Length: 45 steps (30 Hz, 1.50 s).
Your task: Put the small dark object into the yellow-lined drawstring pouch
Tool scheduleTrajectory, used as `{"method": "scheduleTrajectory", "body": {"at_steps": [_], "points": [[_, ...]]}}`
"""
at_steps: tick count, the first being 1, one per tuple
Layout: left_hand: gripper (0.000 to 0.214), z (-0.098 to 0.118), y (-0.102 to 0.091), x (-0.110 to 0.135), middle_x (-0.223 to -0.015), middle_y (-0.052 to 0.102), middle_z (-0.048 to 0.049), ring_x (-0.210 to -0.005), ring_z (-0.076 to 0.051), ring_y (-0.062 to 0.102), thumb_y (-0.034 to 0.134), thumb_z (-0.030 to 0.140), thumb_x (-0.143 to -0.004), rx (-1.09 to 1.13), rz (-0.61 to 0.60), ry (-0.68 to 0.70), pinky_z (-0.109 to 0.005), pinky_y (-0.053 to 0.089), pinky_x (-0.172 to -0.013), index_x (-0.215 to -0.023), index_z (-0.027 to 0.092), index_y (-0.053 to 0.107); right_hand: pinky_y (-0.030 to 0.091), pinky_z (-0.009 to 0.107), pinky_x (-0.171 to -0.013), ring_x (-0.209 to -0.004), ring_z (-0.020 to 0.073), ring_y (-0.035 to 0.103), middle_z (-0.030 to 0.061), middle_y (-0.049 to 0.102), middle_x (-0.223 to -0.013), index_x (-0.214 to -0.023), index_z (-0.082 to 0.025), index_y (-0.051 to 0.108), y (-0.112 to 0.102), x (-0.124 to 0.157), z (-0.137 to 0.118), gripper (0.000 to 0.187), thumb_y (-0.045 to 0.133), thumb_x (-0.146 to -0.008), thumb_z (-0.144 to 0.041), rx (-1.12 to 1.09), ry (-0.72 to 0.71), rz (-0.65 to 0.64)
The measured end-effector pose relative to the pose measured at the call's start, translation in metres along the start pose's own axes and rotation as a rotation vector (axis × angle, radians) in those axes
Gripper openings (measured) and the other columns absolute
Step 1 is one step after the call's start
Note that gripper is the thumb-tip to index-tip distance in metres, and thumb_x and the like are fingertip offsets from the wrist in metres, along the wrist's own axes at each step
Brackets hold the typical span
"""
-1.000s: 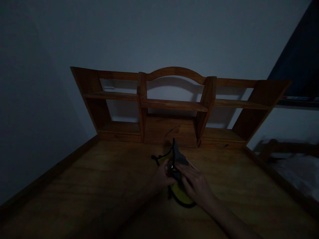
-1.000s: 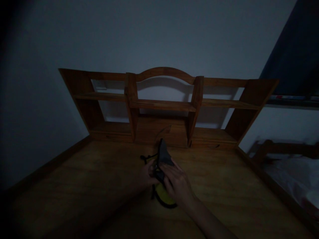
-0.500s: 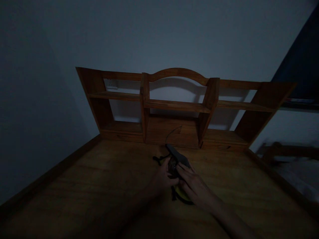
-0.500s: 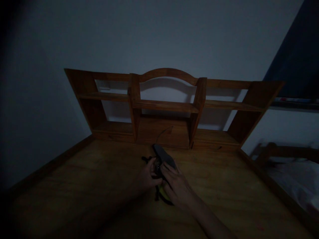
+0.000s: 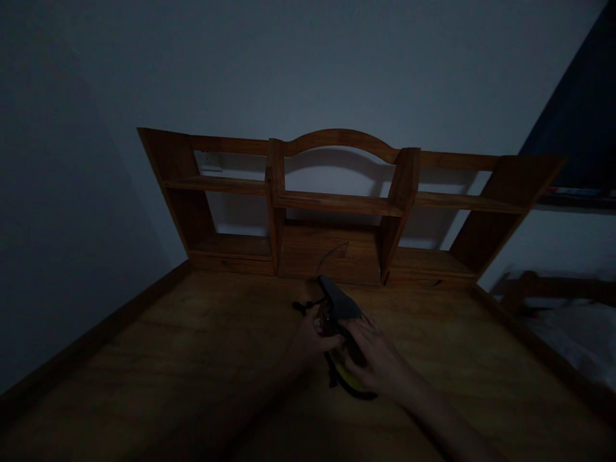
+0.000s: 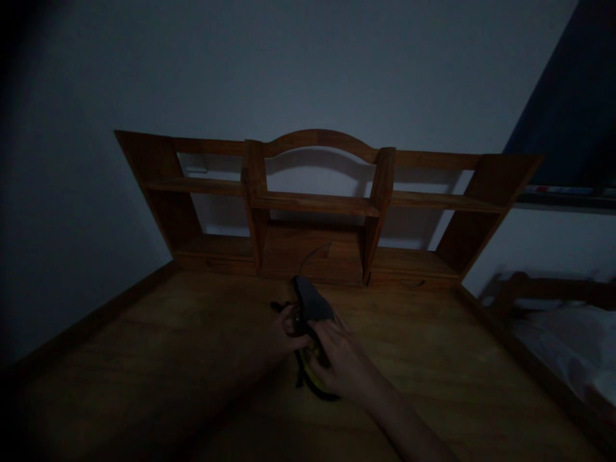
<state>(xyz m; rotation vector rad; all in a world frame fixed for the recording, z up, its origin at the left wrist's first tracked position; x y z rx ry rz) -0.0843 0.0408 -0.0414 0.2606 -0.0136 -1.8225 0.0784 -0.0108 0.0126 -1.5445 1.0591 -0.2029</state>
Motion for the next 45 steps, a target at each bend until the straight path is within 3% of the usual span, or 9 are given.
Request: {"method": "scheduleTrajectory", "body": {"at_steps": [3, 7, 15, 19, 26, 32, 37, 41, 45], "points": [[0.062, 0.007, 0.002, 0.003, -0.104, 0.07, -0.0069, -0.092, -0.022, 0.067, 0.079, 0.018, -0.059, -0.029, -0.031, -0.025, -0.031, 0.055, -0.081, -0.115, 0.018, 0.051, 0.023, 0.058, -0.113, -0.113, 0.029, 0.055, 0.013, 0.063, -0.114, -0.126, -0.015, 0.048, 0.002, -0.002, -0.006, 0.042, 0.052, -0.085, -0.022, 0.148, 0.0, 0.034], [0.055, 0.011, 0.004, 0.005, -0.106, 0.069, -0.0069, -0.095, -0.022, 0.067, 0.077, 0.02, -0.063, -0.041, -0.092, -0.021, -0.032, 0.054, -0.084, -0.112, 0.019, 0.052, 0.022, 0.059, -0.113, -0.118, 0.0312, 0.052, 0.0164, 0.059, -0.124, -0.127, -0.012, 0.049, 0.007, 0.0, -0.008, 0.045, 0.053, -0.084, -0.022, 0.263, -0.005, 0.103], [0.059, 0.008, 0.004, 0.007, -0.108, 0.067, -0.011, -0.097, -0.023, 0.066, 0.077, 0.025, -0.066, -0.021, -0.192, -0.034, -0.033, 0.054, -0.083, -0.115, 0.017, 0.046, 0.021, 0.057, -0.113, -0.132, 0.0281, 0.037, 0.0115, 0.05, -0.137, -0.14, -0.016, 0.035, 0.008, 0.004, 0.0, 0.064, 0.058, -0.081, -0.022, 0.097, 0.015, -0.009], [0.056, 0.005, 0.003, 0.007, -0.11, 0.066, -0.0124, -0.099, -0.024, 0.065, 0.078, 0.024, -0.066, -0.009, -0.194, -0.034, -0.034, 0.053, -0.085, -0.112, 0.016, 0.047, 0.032, 0.05, -0.11, -0.132, 0.0257, 0.036, 0.0102, 0.05, -0.136, -0.14, -0.018, 0.036, 0.006, 0.004, 0.002, 0.064, 0.056, -0.079, -0.015, -0.042, 0.013, -0.027], [0.056, -0.004, 0.002, 0.007, -0.108, 0.068, -0.0109, -0.098, -0.024, 0.065, 0.081, 0.025, -0.063, -0.026, -0.208, -0.044, -0.035, 0.052, -0.085, -0.11, 0.014, 0.052, 0.048, 0.034, -0.092, -0.107, 0.0204, 0.056, 0.0079, 0.059, -0.114, -0.118, -0.023, 0.056, 0.001, 0.001, 0.005, 0.043, 0.052, -0.079, -0.007, -0.186, 0.015, 0.011], [0.055, -0.013, 0.0, 0.008, -0.104, 0.069, -0.0083, -0.094, -0.023, 0.066, 0.081, 0.029, -0.061, -0.111, -0.237, -0.071, -0.033, 0.053, -0.081, -0.108, 0.015, 0.056, 0.047, 0.038, -0.09, -0.094, 0.0228, 0.057, 0.0066, 0.062, -0.096, -0.097, -0.019, 0.06, 0.014, 0.003, 0.018, 0.024, 0.06, -0.074, -0.012, 0.006, 0.023, -0.042], [0.042, -0.018, -0.002, 0.007, -0.095, 0.069, -0.0054, -0.088, -0.021, 0.066, 0.079, 0.028, -0.062, -0.155, -0.254, -0.077, -0.028, 0.053, -0.073, -0.096, 0.014, 0.058, 0.037, 0.046, -0.104, -0.092, 0.0245, 0.055, 0.0063, 0.061, -0.087, -0.089, -0.018, 0.06, 0.018, 0.002, 0.011, 0.017, 0.064, -0.073, -0.018, 0.246, 0.016, -0.02], [0.031, -0.017, 0.001, 0.007, -0.084, 0.069, -0.0029, -0.079, -0.019, 0.066, 0.077, 0.024, -0.063, -0.195, -0.221, -0.094, -0.025, 0.052, -0.066, -0.086, 0.015, 0.059, 0.032, 0.052, -0.108, -0.092, 0.0267, 0.055, 0.0075, 0.062, -0.086, -0.088, -0.019, 0.06, 0.018, 0.003, 0.001, 0.012, 0.062, -0.077, -0.022, 0.362, 0.008, -0.017], [0.034, -0.014, 0.003, 0.008, -0.088, 0.07, -0.0027, -0.085, -0.021, 0.066, 0.076, 0.024, -0.063, -0.148, -0.187, -0.067, -0.026, 0.053, -0.071, -0.091, 0.017, 0.059, 0.028, 0.054, -0.11, -0.103, 0.0305, 0.054, 0.0128, 0.063, -0.101, -0.101, -0.015, 0.059, 0.02, 0.005, -0.001, 0.024, 0.059, -0.078, -0.021, 0.415, 0.026, 0.0]]}}
Point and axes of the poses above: each hand's wrist, its own x-axis away from the middle knuckle, its own y-axis out of the palm, z = x × y, the point moved 1 cm from there along -x, towards the middle knuckle
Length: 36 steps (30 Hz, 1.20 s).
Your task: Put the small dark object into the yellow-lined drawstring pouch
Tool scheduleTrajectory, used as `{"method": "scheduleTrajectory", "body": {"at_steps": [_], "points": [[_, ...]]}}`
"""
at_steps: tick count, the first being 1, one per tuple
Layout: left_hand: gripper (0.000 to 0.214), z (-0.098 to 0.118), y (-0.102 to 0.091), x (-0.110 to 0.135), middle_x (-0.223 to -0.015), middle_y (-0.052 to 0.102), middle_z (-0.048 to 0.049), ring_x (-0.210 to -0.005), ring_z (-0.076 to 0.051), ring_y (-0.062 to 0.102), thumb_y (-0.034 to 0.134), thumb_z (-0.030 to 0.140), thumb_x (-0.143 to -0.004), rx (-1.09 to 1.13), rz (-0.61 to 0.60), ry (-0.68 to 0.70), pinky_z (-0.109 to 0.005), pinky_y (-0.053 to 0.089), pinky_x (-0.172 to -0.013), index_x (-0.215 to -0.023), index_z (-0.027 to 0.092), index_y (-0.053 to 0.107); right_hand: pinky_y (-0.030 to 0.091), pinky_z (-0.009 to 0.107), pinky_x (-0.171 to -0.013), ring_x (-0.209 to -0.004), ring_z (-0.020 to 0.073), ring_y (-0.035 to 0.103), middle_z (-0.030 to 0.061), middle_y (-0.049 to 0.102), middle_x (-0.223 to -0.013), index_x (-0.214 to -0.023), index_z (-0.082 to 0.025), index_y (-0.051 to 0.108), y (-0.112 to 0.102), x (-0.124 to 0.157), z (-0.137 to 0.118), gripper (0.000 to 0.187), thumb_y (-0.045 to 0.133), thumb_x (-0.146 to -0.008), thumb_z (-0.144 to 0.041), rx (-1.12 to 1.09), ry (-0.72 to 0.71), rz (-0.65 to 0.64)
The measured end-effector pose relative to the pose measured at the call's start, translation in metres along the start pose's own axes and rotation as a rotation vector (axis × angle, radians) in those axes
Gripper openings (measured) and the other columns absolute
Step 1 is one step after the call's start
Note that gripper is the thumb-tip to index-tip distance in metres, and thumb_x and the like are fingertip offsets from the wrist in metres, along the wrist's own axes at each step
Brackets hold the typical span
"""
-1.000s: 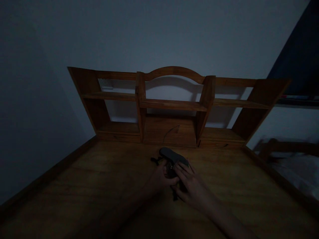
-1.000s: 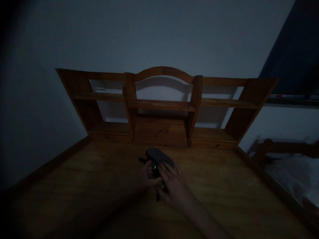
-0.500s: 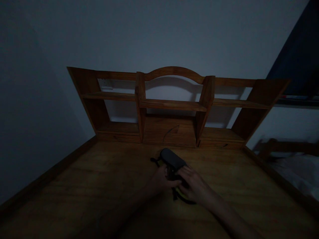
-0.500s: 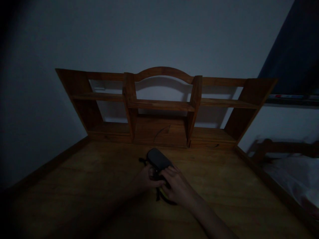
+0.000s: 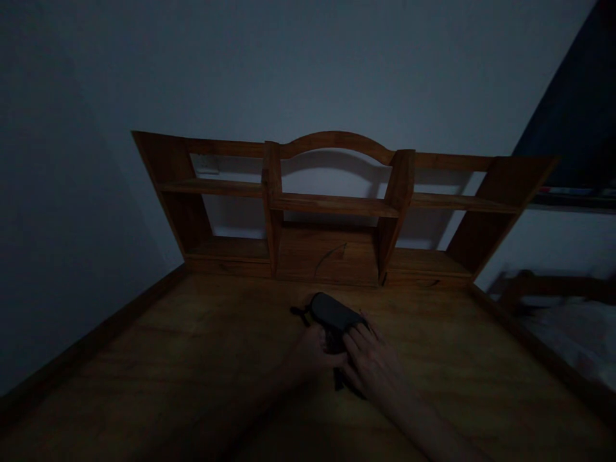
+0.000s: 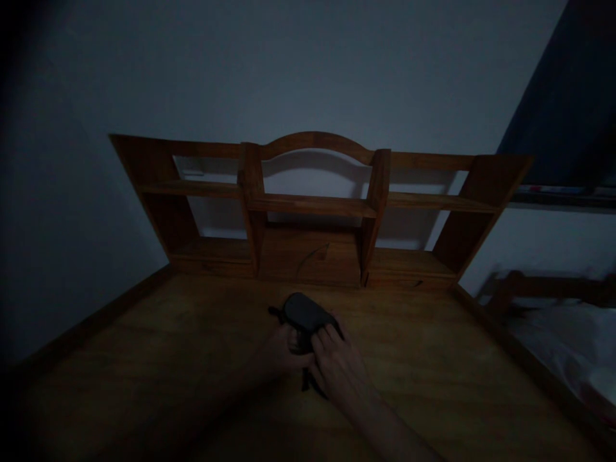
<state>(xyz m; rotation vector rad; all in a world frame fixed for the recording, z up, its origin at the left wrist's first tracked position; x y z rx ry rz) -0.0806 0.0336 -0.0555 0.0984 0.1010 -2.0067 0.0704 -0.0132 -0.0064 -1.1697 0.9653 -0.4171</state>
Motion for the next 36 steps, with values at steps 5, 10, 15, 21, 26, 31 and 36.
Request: {"method": "scheduleTrajectory", "body": {"at_steps": [5, 10, 15, 21, 26, 31, 36], "points": [[0.04, 0.014, -0.001, 0.001, -0.097, 0.07, -0.0059, -0.09, -0.021, 0.066, 0.076, 0.023, -0.063, 0.057, 0.016, -0.009, -0.028, 0.054, -0.076, -0.098, 0.016, 0.057, 0.028, 0.057, -0.11, -0.122, 0.033, 0.045, 0.0173, 0.056, -0.124, -0.126, -0.012, 0.047, 0.001, 0.001, 0.002, 0.043, 0.053, -0.084, -0.024, -0.08, -0.036, 0.023], [0.046, 0.01, -0.005, -0.001, -0.099, 0.069, -0.0078, -0.09, -0.022, 0.067, 0.076, 0.026, -0.066, 0.023, 0.076, 0.035, -0.031, 0.054, -0.077, -0.105, 0.016, 0.055, 0.033, 0.05, -0.109, -0.137, 0.0285, 0.026, 0.0151, 0.04, -0.14, -0.136, -0.015, 0.031, 0.008, 0.007, 0.006, 0.057, 0.049, -0.082, -0.012, -0.391, 0.022, -0.018], [0.053, -0.003, -0.009, -0.004, -0.104, 0.069, -0.0111, -0.096, -0.026, 0.066, 0.08, 0.029, -0.062, -0.035, 0.159, 0.043, -0.036, 0.053, -0.083, -0.107, 0.016, 0.056, 0.042, 0.04, -0.101, -0.124, 0.0233, 0.044, 0.0121, 0.047, -0.127, -0.124, -0.019, 0.033, 0.014, 0.009, 0.009, 0.057, 0.048, -0.072, -0.003, -0.678, 0.11, -0.028], [0.054, -0.001, -0.007, 0.0, -0.097, 0.07, -0.0091, -0.089, -0.025, 0.068, 0.083, 0.03, -0.056, -0.025, 0.154, -0.01, -0.035, 0.055, -0.075, -0.101, 0.017, 0.055, 0.051, 0.034, -0.081, -0.094, 0.0209, 0.056, 0.0059, 0.054, -0.098, -0.106, -0.021, 0.038, -0.001, 0.0, 0.011, 0.038, 0.051, -0.073, -0.008, -0.669, 0.159, -0.024], [0.042, 0.001, -0.002, 0.001, -0.091, 0.071, -0.0076, -0.084, -0.024, 0.068, 0.079, 0.03, -0.061, -0.126, 0.174, -0.011, -0.032, 0.054, -0.071, -0.093, 0.016, 0.057, 0.028, 0.053, -0.108, -0.109, 0.027, 0.05, 0.0094, 0.055, -0.103, -0.109, -0.017, 0.045, -0.012, -0.003, 0.003, 0.04, 0.05, -0.071, -0.008, -0.36, 0.078, 0.009], [0.046, 0.006, -0.002, -0.003, -0.099, 0.07, -0.0074, -0.091, -0.023, 0.067, 0.077, 0.027, -0.061, -0.086, 0.195, -0.013, -0.032, 0.054, -0.077, -0.1, 0.017, 0.055, 0.021, 0.054, -0.113, -0.13, 0.0314, 0.031, 0.0176, 0.048, -0.126, -0.128, -0.008, 0.037, -0.006, -0.001, -0.001, 0.061, 0.049, -0.069, -0.009, -0.238, 0.034, 0.019], [0.047, 0.007, -0.003, -0.002, -0.103, 0.07, -0.0098, -0.093, -0.024, 0.067, 0.078, 0.026, -0.061, -0.073, 0.183, -0.029, -0.033, 0.054, -0.079, -0.102, 0.016, 0.056, 0.029, 0.053, -0.11, -0.137, 0.0316, 0.022, 0.019, 0.035, -0.141, -0.138, -0.008, 0.025, 0.011, 0.008, 0.005, 0.074, 0.048, -0.067, -0.006, -0.355, 0.038, 0.027]]}}
Point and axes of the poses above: each hand's wrist, its own x-axis away from the middle knuckle, its own y-axis out of the palm, z = x × y, the point moved 1 cm from there along -x, towards the middle knuckle
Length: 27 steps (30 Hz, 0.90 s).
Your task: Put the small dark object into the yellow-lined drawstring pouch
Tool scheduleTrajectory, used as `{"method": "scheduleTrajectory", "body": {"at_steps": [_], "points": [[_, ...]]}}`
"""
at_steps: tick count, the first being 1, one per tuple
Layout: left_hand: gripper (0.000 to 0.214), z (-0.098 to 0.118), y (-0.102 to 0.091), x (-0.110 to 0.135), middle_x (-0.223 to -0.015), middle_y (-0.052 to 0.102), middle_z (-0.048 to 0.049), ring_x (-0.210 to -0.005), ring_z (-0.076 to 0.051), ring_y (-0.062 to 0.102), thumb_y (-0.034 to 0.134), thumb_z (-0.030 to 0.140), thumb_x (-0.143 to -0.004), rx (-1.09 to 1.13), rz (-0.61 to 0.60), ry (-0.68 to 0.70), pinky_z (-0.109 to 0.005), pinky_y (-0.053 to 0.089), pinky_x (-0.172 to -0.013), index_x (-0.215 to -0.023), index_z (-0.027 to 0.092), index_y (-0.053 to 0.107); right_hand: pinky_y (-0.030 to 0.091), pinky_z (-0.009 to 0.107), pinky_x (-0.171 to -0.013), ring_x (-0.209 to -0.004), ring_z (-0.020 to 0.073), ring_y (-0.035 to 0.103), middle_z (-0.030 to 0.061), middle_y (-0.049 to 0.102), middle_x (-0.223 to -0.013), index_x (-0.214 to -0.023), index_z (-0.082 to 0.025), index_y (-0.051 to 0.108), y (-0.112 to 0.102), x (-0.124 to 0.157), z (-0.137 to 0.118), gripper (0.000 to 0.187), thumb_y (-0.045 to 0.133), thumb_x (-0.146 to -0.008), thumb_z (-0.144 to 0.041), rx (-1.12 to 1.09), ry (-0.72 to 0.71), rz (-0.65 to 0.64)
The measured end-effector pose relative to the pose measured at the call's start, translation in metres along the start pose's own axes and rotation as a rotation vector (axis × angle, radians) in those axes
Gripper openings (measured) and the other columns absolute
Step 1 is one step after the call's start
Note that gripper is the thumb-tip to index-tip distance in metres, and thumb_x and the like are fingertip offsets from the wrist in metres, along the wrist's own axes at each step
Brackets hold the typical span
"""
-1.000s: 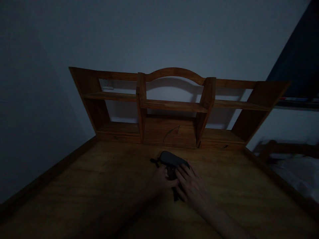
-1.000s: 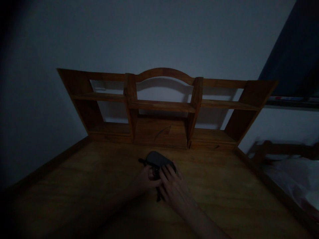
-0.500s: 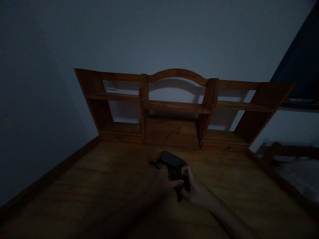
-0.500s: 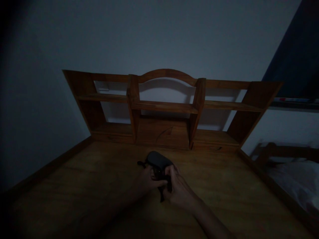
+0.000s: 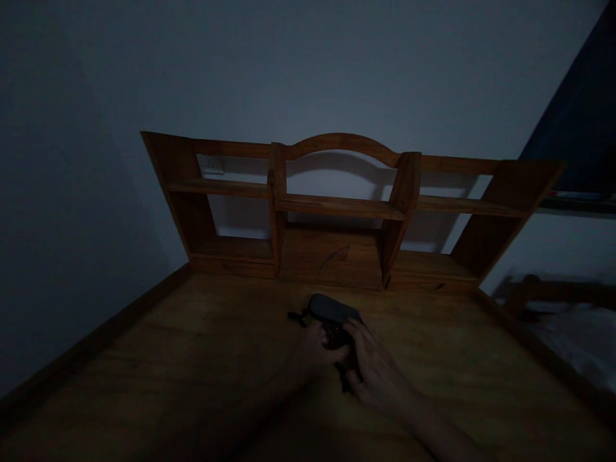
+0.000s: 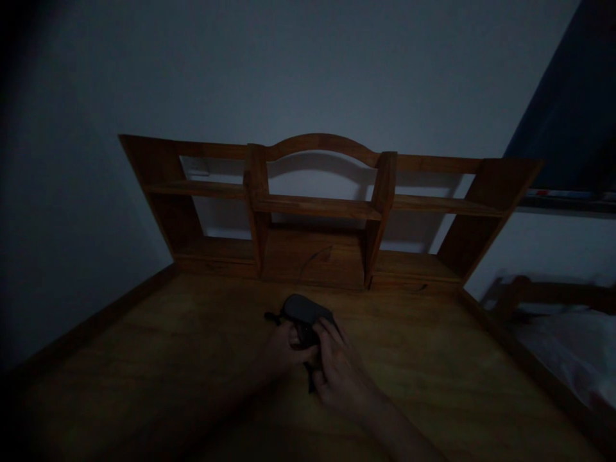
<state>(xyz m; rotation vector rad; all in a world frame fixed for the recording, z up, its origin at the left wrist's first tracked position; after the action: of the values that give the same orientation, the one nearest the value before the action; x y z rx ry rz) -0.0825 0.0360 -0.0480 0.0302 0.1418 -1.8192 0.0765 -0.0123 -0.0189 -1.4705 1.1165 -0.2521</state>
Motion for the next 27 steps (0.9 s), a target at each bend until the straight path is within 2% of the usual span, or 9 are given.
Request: {"method": "scheduleTrajectory", "body": {"at_steps": [2, 5, 7, 9, 11, 15, 19, 22, 27], "points": [[0.048, 0.0, -0.001, 0.001, -0.102, 0.07, -0.0101, -0.094, -0.024, 0.067, 0.079, 0.026, -0.061, 0.022, -0.024, -0.002, -0.032, 0.054, -0.078, -0.102, 0.016, 0.056, 0.035, 0.049, -0.107, -0.133, 0.0296, 0.03, 0.0175, 0.037, -0.139, -0.136, -0.012, 0.026, 0.002, 0.002, 0.003, 0.071, 0.047, -0.069, -0.006, -0.108, 0.046, 0.011], [0.048, 0.001, -0.003, 0.0, -0.104, 0.07, -0.0098, -0.095, -0.025, 0.066, 0.08, 0.026, -0.061, 0.104, -0.075, -0.016, -0.033, 0.053, -0.079, -0.102, 0.016, 0.057, 0.044, 0.042, -0.098, -0.119, 0.0248, 0.048, 0.0128, 0.05, -0.125, -0.129, -0.018, 0.031, -0.003, 0.001, 0.004, 0.062, 0.048, -0.07, -0.005, -0.267, 0.099, -0.013], [0.05, 0.001, -0.004, 0.0, -0.105, 0.07, -0.0097, -0.097, -0.025, 0.066, 0.08, 0.026, -0.06, 0.108, -0.091, -0.02, -0.033, 0.053, -0.08, -0.103, 0.016, 0.059, 0.048, 0.04, -0.092, -0.108, 0.0233, 0.055, 0.0104, 0.055, -0.116, -0.123, -0.02, 0.034, -0.007, -0.002, 0.005, 0.055, 0.049, -0.072, -0.008, -0.305, 0.108, -0.022], [0.048, 0.0, -0.003, 0.001, -0.101, 0.07, -0.0092, -0.094, -0.026, 0.066, 0.081, 0.027, -0.059, 0.041, -0.093, -0.016, -0.033, 0.053, -0.078, -0.101, 0.015, 0.061, 0.046, 0.044, -0.094, -0.107, 0.0251, 0.055, 0.01, 0.057, -0.11, -0.116, -0.02, 0.038, -0.011, -0.006, 0.004, 0.045, 0.051, -0.074, -0.01, -0.243, 0.086, -0.008], [0.043, -0.002, -0.001, 0.002, -0.096, 0.071, -0.0081, -0.09, -0.025, 0.067, 0.079, 0.026, -0.06, -0.016, -0.085, 0.0, -0.032, 0.054, -0.075, -0.098, 0.015, 0.062, 0.038, 0.052, -0.102, -0.108, 0.0278, 0.053, 0.0103, 0.058, -0.105, -0.111, -0.019, 0.041, -0.014, -0.009, 0.001, 0.038, 0.049, -0.075, -0.009, -0.115, 0.052, 0.018], [0.039, -0.005, 0.001, 0.004, -0.097, 0.071, -0.0075, -0.088, -0.024, 0.068, 0.076, 0.024, -0.063, -0.008, -0.07, 0.025, -0.031, 0.054, -0.075, -0.099, 0.016, 0.061, 0.023, 0.059, -0.11, -0.109, 0.0274, 0.053, 0.0123, 0.058, -0.107, -0.12, -0.015, 0.038, -0.014, -0.01, -0.006, 0.047, 0.043, -0.074, -0.003, 0.01, 0.023, 0.049], [0.05, -0.003, -0.002, 0.002, -0.105, 0.069, -0.0101, -0.095, -0.025, 0.066, 0.078, 0.028, -0.062, 0.022, -0.045, -0.016, -0.033, 0.053, -0.08, -0.106, 0.015, 0.058, 0.031, 0.052, -0.109, -0.121, 0.0268, 0.045, 0.0137, 0.05, -0.124, -0.129, -0.016, 0.033, -0.011, -0.006, -0.007, 0.061, 0.046, -0.071, -0.004, -0.069, 0.071, 0.042], [0.046, 0.001, -0.003, 0.001, -0.105, 0.069, -0.0104, -0.095, -0.025, 0.066, 0.077, 0.028, -0.063, 0.025, -0.054, -0.011, -0.032, 0.053, -0.08, -0.104, 0.015, 0.059, 0.039, 0.045, -0.105, -0.127, 0.0262, 0.04, 0.0141, 0.045, -0.133, -0.134, -0.016, 0.029, -0.007, -0.002, -0.004, 0.069, 0.047, -0.068, -0.005, -0.143, 0.116, 0.009], [0.038, 0.002, -0.005, -0.002, -0.102, 0.071, -0.0071, -0.094, -0.024, 0.067, 0.076, 0.029, -0.065, 0.093, -0.094, -0.001, -0.034, 0.053, -0.082, -0.099, 0.018, 0.062, 0.037, 0.046, -0.106, -0.127, 0.0241, 0.041, 0.0113, 0.051, -0.128, -0.132, -0.018, 0.033, -0.009, -0.004, -0.005, 0.064, 0.047, -0.07, -0.007, -0.165, 0.092, -0.017]]}}
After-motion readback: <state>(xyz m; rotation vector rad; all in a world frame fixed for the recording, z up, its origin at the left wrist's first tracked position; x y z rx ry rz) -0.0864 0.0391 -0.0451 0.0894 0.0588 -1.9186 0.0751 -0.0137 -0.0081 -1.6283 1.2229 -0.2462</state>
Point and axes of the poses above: each hand's wrist, its own x-axis away from the middle knuckle, its own y-axis out of the palm, z = x × y, the point moved 1 cm from there along -x, towards the middle knuckle
